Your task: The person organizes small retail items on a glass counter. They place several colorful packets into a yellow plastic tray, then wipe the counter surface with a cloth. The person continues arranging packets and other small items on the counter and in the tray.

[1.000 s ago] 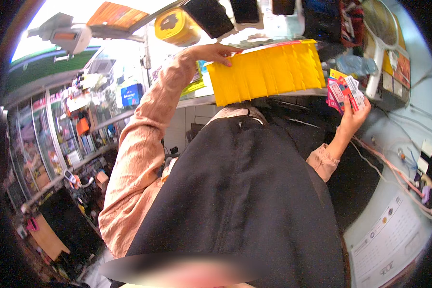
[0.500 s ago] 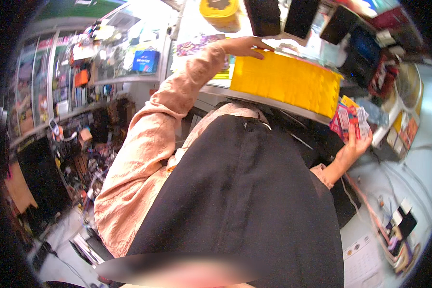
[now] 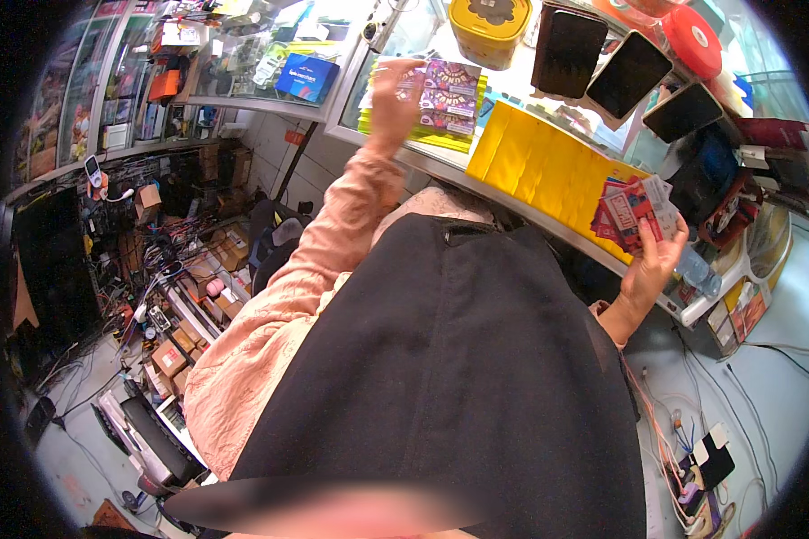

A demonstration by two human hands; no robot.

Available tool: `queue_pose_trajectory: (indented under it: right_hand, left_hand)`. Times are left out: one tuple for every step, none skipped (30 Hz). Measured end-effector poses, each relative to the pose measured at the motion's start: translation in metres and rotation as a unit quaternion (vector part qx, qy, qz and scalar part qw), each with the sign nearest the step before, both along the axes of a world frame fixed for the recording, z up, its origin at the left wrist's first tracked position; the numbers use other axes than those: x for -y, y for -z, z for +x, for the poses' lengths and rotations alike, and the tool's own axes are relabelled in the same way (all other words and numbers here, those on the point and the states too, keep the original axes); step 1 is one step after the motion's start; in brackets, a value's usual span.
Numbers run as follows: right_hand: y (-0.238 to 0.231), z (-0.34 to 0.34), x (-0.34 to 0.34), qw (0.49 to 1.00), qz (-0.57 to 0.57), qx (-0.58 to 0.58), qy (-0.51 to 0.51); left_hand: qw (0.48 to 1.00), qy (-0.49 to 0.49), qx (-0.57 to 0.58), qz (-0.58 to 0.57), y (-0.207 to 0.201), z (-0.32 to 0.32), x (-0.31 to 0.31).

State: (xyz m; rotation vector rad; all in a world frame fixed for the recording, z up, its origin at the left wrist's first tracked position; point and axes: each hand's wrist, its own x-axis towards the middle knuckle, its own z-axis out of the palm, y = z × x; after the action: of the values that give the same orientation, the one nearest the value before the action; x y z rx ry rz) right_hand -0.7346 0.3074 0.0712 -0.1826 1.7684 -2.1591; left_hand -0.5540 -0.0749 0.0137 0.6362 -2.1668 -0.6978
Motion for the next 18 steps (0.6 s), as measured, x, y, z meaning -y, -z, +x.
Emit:
queue_pose_trajectory:
  right_hand:
    - [0.001,0.002,0.008,1.0,-0.017,0.017,-0.014]
    - [0.003,0.004,0.016,0.999,-0.007,0.013,-0.029]
    - [0.005,0.006,0.023,0.999,-0.008,0.02,-0.042]
    - [0.007,0.008,0.031,0.998,-0.018,0.042,-0.054]
    - [0.008,0.009,0.038,0.997,-0.014,0.041,-0.059]
    - [0.009,0.011,0.043,0.997,-0.009,0.024,-0.069]
    - [0.008,0.013,0.048,0.997,-0.01,0.026,-0.075]
    - [0.008,0.015,0.052,0.996,-0.024,0.04,-0.081]
    - [0.007,0.016,0.056,0.995,-0.03,0.05,-0.078]
    - [0.005,0.018,0.059,0.996,-0.018,0.028,-0.078]
    - [0.004,0.021,0.061,0.997,-0.016,0.023,-0.075]
    - [0.003,0.023,0.064,0.997,-0.021,0.033,-0.068]
    - [0.002,0.026,0.066,0.997,-0.012,0.016,-0.069]
    - [0.001,0.028,0.068,0.998,-0.01,0.013,-0.065]
    - [0.001,0.03,0.07,0.998,-0.018,0.029,-0.061]
    - [0.001,0.032,0.072,0.998,-0.009,0.011,-0.064]
    - [0.001,0.034,0.074,0.998,-0.011,0.012,-0.065]
    - [0.001,0.037,0.076,0.997,-0.023,0.032,-0.062]
  left_hand:
    - [0.995,-0.088,0.02,0.038,0.004,0.02,0.016]
    - [0.981,-0.178,0.03,0.071,0.01,0.04,0.031]
    - [0.976,-0.193,0.049,0.091,0.019,0.057,0.043]
    - [0.967,-0.212,0.072,0.122,0.029,0.071,0.056]
    - [0.95,-0.176,0.09,0.241,0.039,0.083,0.066]
    - [0.899,-0.173,0.127,0.381,0.051,0.089,0.073]
    - [0.914,-0.131,0.124,0.363,0.062,0.094,0.077]
    - [0.915,-0.099,0.139,0.367,0.071,0.097,0.08]
    - [0.907,-0.088,0.138,0.388,0.078,0.098,0.082]
    - [0.914,-0.078,0.117,0.38,0.083,0.097,0.082]
    - [0.914,-0.073,0.103,0.386,0.086,0.095,0.081]
    - [0.91,-0.073,0.095,0.398,0.087,0.093,0.079]
    - [0.913,-0.055,0.068,0.399,0.087,0.092,0.076]
    - [0.895,-0.035,0.009,0.444,0.086,0.089,0.071]
    - [0.884,-0.027,-0.014,0.466,0.084,0.088,0.066]
    - [0.873,-0.012,-0.044,0.486,0.083,0.087,0.063]
    - [0.87,-0.01,-0.078,0.487,0.082,0.084,0.058]
    - [0.894,-0.024,-0.063,0.443,0.08,0.084,0.057]
